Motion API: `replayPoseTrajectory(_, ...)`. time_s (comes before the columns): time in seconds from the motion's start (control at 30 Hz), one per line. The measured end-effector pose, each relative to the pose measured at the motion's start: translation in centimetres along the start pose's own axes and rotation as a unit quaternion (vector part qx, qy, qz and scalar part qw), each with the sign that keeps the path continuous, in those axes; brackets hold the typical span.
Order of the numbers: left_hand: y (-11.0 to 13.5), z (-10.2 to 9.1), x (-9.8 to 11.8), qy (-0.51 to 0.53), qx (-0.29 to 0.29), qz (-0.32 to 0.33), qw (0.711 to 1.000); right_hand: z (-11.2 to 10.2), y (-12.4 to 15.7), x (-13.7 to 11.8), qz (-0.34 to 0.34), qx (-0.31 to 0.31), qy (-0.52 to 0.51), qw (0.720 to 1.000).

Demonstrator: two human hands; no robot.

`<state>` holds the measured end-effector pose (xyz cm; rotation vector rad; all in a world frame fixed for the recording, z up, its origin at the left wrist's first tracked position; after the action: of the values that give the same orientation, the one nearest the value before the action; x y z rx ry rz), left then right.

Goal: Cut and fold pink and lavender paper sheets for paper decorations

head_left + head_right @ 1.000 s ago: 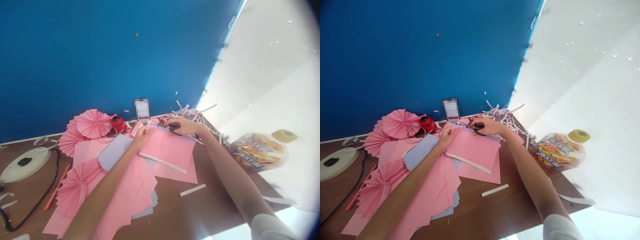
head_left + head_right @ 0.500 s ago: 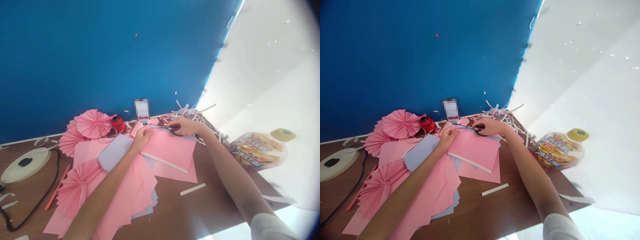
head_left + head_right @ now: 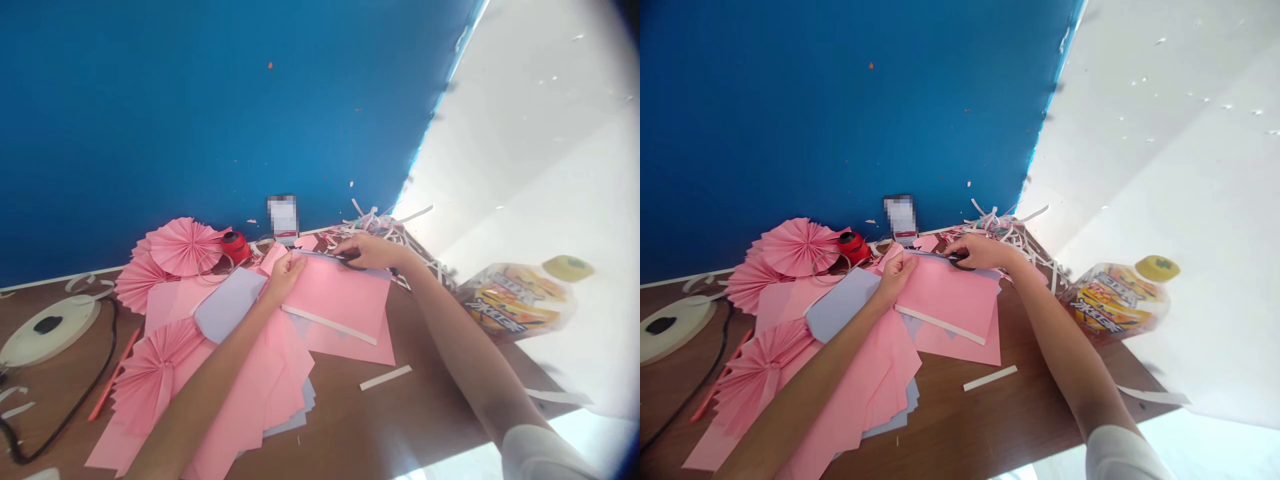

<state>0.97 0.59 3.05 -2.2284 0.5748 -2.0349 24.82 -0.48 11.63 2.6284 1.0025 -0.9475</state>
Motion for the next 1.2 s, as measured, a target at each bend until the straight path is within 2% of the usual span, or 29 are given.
replayPoseTrajectory(0.3, -0.09, -0.19, -0.40, 0.003, 0.016, 0.000, 1.000, -0.05, -0.09, -0.02, -0.020, -0.028, 0.002, 0.999)
replayPoseTrajectory(0.57, -0.07, -0.34, -0.60, 0.007, 0.020, 0.004, 1.000, -0.04, -0.09, -0.13, -0.014, -0.011, 0.014, 1.000)
replayPoseTrajectory(1.03, -0.10, -0.23, -0.69, 0.017, 0.000, -0.006, 1.000, -0.03, -0.18, -0.56, 0.000, -0.003, 0.039, 0.999)
replayPoseTrajectory(1.2, 0.14, 0.38, -0.20, 0.011, -0.024, -0.010, 1.000, 0.15, -0.28, -0.86, -0.008, -0.025, 0.023, 0.999)
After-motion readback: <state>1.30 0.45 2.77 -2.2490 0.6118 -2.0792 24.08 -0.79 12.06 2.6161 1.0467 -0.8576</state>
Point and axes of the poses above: each hand's wrist, its own y-axis away from the middle knuckle, its own z-axis out of the palm, x = y × z, the point moved 1 cm from there along -y, towards the middle knuckle, and after that the axes turned 1 degree about x, right-handed, at the moved point
